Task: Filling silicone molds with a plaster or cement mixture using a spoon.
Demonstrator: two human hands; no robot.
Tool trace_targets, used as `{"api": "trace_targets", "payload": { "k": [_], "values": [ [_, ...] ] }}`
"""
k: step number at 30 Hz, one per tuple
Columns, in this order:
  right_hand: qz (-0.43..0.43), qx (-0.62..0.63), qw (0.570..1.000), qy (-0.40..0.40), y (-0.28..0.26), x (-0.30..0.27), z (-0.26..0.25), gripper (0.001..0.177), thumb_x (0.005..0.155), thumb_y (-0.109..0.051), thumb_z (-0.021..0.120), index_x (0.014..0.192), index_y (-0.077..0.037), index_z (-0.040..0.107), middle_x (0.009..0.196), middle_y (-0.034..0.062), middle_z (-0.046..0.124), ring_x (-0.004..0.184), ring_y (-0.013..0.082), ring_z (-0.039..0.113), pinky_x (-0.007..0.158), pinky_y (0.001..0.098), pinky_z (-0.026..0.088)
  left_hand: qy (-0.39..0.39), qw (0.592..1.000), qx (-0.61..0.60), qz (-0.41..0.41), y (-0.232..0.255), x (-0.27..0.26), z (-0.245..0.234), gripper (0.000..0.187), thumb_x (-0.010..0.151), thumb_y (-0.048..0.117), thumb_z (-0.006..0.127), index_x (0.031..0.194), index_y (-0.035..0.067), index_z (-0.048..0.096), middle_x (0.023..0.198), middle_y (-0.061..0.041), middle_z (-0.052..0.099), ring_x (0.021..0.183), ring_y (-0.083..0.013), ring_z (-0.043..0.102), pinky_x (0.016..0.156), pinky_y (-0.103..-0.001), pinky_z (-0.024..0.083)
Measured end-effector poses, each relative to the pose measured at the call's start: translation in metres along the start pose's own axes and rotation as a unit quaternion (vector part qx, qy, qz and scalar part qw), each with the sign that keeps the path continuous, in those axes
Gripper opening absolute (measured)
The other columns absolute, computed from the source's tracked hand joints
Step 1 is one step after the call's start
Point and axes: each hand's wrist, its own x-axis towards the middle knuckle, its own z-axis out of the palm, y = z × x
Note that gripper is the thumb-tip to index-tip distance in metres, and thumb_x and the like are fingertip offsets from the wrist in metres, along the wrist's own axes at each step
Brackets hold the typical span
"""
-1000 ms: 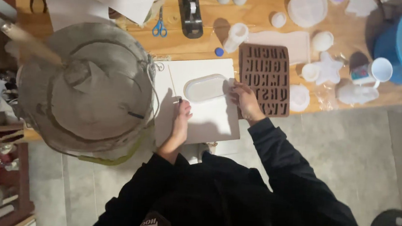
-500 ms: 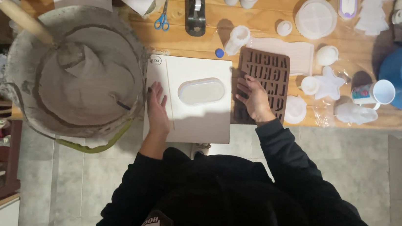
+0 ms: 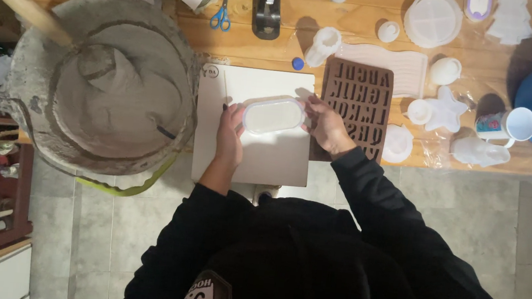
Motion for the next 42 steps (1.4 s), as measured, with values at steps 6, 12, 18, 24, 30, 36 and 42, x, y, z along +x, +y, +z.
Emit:
{"api": "trace_targets", "payload": {
  "k": [6, 12, 18, 24, 30, 36, 42],
  "values": [
    [-0.003, 0.024, 1.000, -0.004, -0.009, -0.002, -0.006, 0.055, 0.098, -0.024, 0.051, 0.151, -0.012, 0.043, 0.131, 0.0009, 0.062, 0.117, 0.0173, 0.049, 0.100, 0.0400, 0.041, -0.009, 1.000, -0.023, 0.007, 0.018, -0.002, 0.010, 0.072, 0.102, 0.058, 0.033, 0.153, 0.007, 0.040, 0.160, -0.010, 0.043, 0.149, -0.0250, 0.038, 0.119, -0.047, 0.024],
    [-0.014, -0.046, 0.995, 0.091, -0.012, 0.001, -0.017, 0.055, 0.097, -0.023, 0.054, 0.150, -0.012, 0.047, 0.130, 0.0073, 0.056, 0.116, 0.0223, 0.051, 0.098, 0.0461, 0.044, 0.029, 0.999, -0.025, 0.017, -0.003, 0.024, -0.033, 0.077, 0.100, 0.060, 0.036, 0.153, 0.005, 0.041, 0.163, -0.012, 0.040, 0.153, -0.0254, 0.031, 0.122, -0.044, 0.018],
    [0.006, -0.001, 1.000, 0.009, -0.002, 0.003, -0.001, 0.061, 0.095, -0.025, 0.050, 0.154, -0.015, 0.037, 0.132, -0.0016, 0.060, 0.116, 0.0181, 0.048, 0.104, 0.0450, 0.042, -0.007, 1.000, 0.015, -0.019, -0.008, 0.009, -0.007, 0.079, 0.100, 0.059, 0.035, 0.157, 0.003, 0.034, 0.164, -0.013, 0.034, 0.154, -0.0275, 0.028, 0.121, -0.048, 0.023],
    [-0.007, 0.037, 0.999, -0.009, 0.004, 0.010, -0.007, 0.063, 0.096, -0.021, 0.050, 0.157, -0.009, 0.037, 0.130, 0.0011, 0.059, 0.115, 0.0177, 0.048, 0.103, 0.0439, 0.043, -0.008, 1.000, -0.014, -0.024, 0.006, 0.007, 0.001, 0.079, 0.100, 0.059, 0.034, 0.156, 0.004, 0.032, 0.161, -0.015, 0.038, 0.150, -0.0274, 0.033, 0.119, -0.047, 0.028],
    [-0.010, 0.014, 1.000, -0.006, -0.016, -0.010, 0.002, 0.060, 0.095, -0.019, 0.051, 0.153, -0.011, 0.037, 0.127, 0.0029, 0.062, 0.117, 0.0179, 0.054, 0.099, 0.0415, 0.046, -0.004, 1.000, -0.003, -0.011, 0.021, 0.001, -0.003, 0.071, 0.102, 0.050, 0.045, 0.156, 0.005, 0.035, 0.158, -0.018, 0.042, 0.148, -0.0292, 0.037, 0.118, -0.046, 0.032],
    [-0.202, -0.380, 0.902, 0.029, 0.007, 0.016, -0.047, 0.067, 0.086, -0.015, 0.069, 0.149, -0.005, 0.046, 0.133, 0.0148, 0.067, 0.114, 0.0282, 0.066, 0.101, 0.0430, 0.056, -0.031, 0.772, 0.545, 0.326, 0.020, -0.007, -0.031, 0.083, 0.080, 0.017, 0.086, 0.149, -0.001, 0.041, 0.150, -0.022, 0.044, 0.139, -0.0419, 0.040, 0.117, -0.051, 0.034],
    [-0.385, -0.644, 0.659, -0.056, -0.019, -0.011, 0.036, 0.119, 0.056, -0.022, 0.097, 0.155, -0.003, 0.033, 0.145, 0.0274, 0.047, 0.134, 0.0479, 0.040, 0.113, 0.0512, 0.032, -0.091, 0.707, 0.607, 0.351, 0.054, -0.002, 0.023, 0.111, 0.056, 0.023, 0.096, 0.147, -0.003, 0.038, 0.143, -0.026, 0.046, 0.129, -0.0459, 0.043, 0.109, -0.051, 0.039]
  ]
}}
